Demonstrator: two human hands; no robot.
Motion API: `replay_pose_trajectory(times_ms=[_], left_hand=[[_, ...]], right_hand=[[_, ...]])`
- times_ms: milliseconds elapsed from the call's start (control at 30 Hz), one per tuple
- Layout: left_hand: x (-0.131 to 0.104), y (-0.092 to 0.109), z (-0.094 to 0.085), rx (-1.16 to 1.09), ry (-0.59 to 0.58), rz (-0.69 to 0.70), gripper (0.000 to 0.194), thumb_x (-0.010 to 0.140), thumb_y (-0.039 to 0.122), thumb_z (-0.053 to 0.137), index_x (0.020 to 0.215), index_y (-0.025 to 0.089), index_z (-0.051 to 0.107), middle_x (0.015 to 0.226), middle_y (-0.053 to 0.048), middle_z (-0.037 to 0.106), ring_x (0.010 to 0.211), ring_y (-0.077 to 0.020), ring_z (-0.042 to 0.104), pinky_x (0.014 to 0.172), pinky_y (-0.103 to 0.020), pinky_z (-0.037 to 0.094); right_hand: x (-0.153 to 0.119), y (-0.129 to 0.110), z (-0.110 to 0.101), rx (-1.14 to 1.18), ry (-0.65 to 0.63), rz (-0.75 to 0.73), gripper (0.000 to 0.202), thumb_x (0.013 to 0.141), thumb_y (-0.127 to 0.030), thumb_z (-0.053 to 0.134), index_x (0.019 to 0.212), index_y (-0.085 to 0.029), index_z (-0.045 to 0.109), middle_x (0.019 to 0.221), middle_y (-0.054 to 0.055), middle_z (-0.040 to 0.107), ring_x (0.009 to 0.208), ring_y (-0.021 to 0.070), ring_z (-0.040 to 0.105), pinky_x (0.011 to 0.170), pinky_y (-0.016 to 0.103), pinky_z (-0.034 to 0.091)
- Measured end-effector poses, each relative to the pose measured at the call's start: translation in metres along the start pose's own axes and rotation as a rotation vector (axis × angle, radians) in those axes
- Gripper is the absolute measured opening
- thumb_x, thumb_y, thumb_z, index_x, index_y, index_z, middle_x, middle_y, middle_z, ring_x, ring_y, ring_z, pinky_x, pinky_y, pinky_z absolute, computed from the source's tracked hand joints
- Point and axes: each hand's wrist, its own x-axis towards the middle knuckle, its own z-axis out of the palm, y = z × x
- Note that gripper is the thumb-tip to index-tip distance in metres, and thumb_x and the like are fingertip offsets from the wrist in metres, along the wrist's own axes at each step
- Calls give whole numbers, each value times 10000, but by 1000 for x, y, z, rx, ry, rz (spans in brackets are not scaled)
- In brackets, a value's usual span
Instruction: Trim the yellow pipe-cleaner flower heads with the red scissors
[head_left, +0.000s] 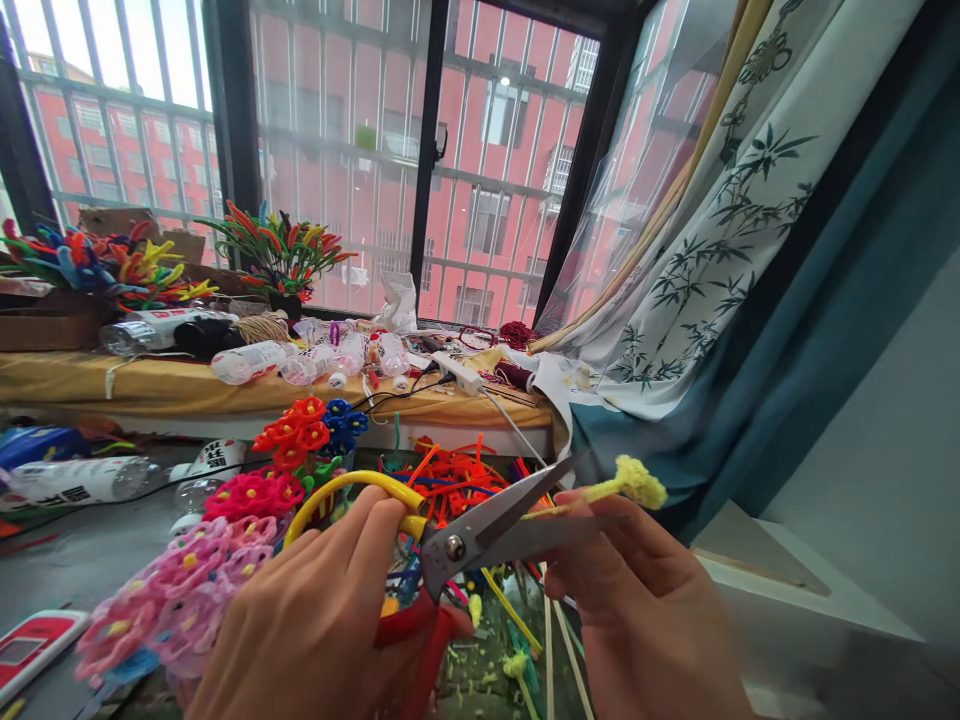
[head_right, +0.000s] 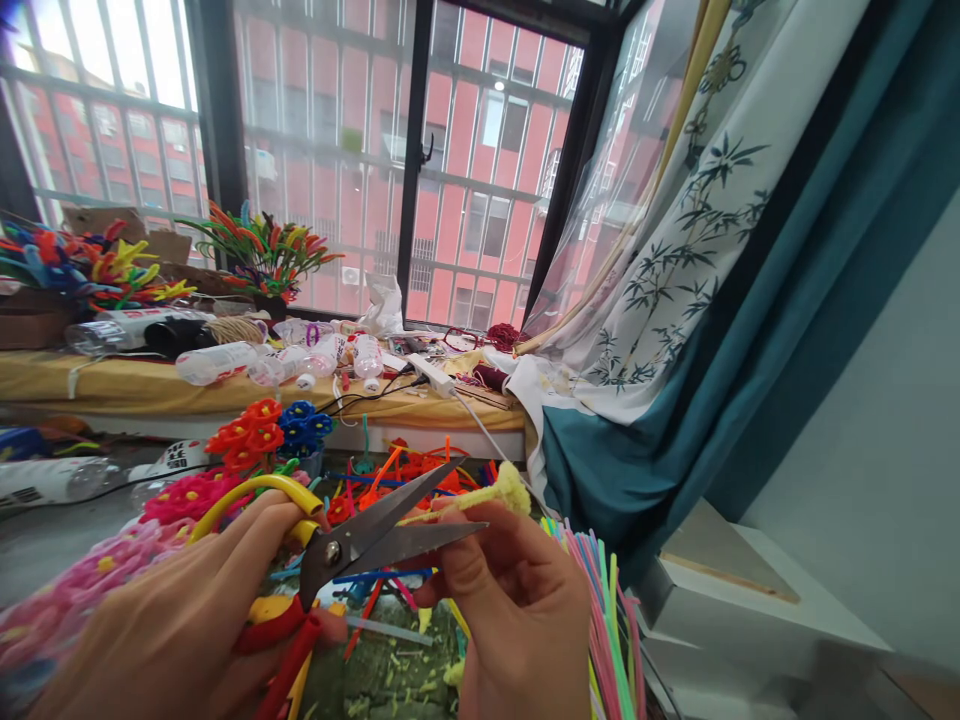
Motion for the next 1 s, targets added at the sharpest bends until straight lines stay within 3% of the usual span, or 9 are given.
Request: replay_pose_trajectory(times_ms=[267, 667, 833, 1000], left_hand=[[-1, -2, -1, 91, 6, 37, 180, 856, 269, 507, 1009, 262, 413, 782, -15, 677, 598, -238, 688, 478, -307, 446], [-3, -6, -2, -27, -53, -12, 330, 806, 350, 624, 1062, 272, 431, 819, 6, 729, 668, -270, 733, 520, -317, 489], [-5, -10, -2, -56, -53, 15, 196, 887, 368, 462, 1060, 280, 444, 832, -5, 757, 679, -263, 756, 496, -319, 504], [-7, -14, 4, -2, 10, 44, 216, 954, 417, 311, 1031, 277, 456, 763, -14, 761, 576, -249, 748, 418, -315, 490]], right_hand=[[0, -1, 6, -5, 66, 23, 85, 713, -297, 865, 759, -243, 819, 660, 43, 778, 452, 138, 657, 434, 202, 553], [0, -1, -2, -14, 69, 22, 105, 689, -288, 879, 764, -238, 825, 687, 44, 783, 508, 148, 676, 488, 213, 570], [-2, -2, 2, -41, 66, 76, 128, 667, -313, 889, 715, -225, 809, 669, 37, 773, 553, 151, 681, 546, 217, 567], [-7, -7, 16, -34, 220, 121, 231, 560, -365, 937, 673, -231, 785, 652, -3, 757, 568, 110, 643, 587, 181, 525]])
